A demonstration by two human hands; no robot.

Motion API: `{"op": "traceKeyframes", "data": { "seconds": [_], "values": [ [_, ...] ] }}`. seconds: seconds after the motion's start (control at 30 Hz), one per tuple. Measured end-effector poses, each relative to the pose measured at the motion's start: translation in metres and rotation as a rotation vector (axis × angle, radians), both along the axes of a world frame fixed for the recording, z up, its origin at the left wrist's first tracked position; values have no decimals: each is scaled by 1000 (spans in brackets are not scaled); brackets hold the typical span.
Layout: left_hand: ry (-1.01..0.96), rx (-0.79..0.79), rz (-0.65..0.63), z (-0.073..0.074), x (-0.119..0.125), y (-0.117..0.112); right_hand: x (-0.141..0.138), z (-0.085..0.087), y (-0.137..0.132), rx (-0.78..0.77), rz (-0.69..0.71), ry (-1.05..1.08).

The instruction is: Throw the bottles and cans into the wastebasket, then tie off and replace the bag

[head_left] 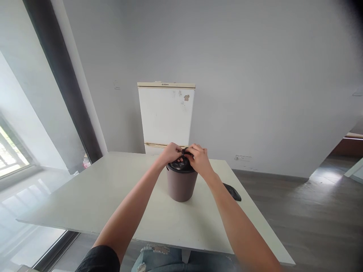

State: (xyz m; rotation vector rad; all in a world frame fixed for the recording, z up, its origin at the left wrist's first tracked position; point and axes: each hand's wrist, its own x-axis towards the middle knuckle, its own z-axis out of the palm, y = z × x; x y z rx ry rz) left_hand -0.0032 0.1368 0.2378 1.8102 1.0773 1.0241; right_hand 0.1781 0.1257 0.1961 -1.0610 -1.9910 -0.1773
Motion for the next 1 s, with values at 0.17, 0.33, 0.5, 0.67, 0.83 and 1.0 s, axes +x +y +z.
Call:
{"op": "traceKeyframes", "data": {
  "seconds": [0.17, 0.33, 0.5, 0.67, 0.83, 1.0],
  "values": [
    [-132, 89, 95, -6, -3, 6, 5, 7, -2, -70, 62, 45],
    [-302, 156, 299, -16, -16, 21, 14, 7, -4, -133, 165, 249],
    [-363, 74, 302, -24, -21, 20, 27, 7, -6, -230, 228, 325],
    [-390, 35, 221, -22, -12, 11, 27, 11, -18, -235, 365, 357],
    [-350, 158, 34, -22, -9, -6, 13, 11, -9, -388, 439, 376],
    [-313, 157, -86, -33, -12, -16, 6, 1, 10, -434, 465, 441]
  ]
}}
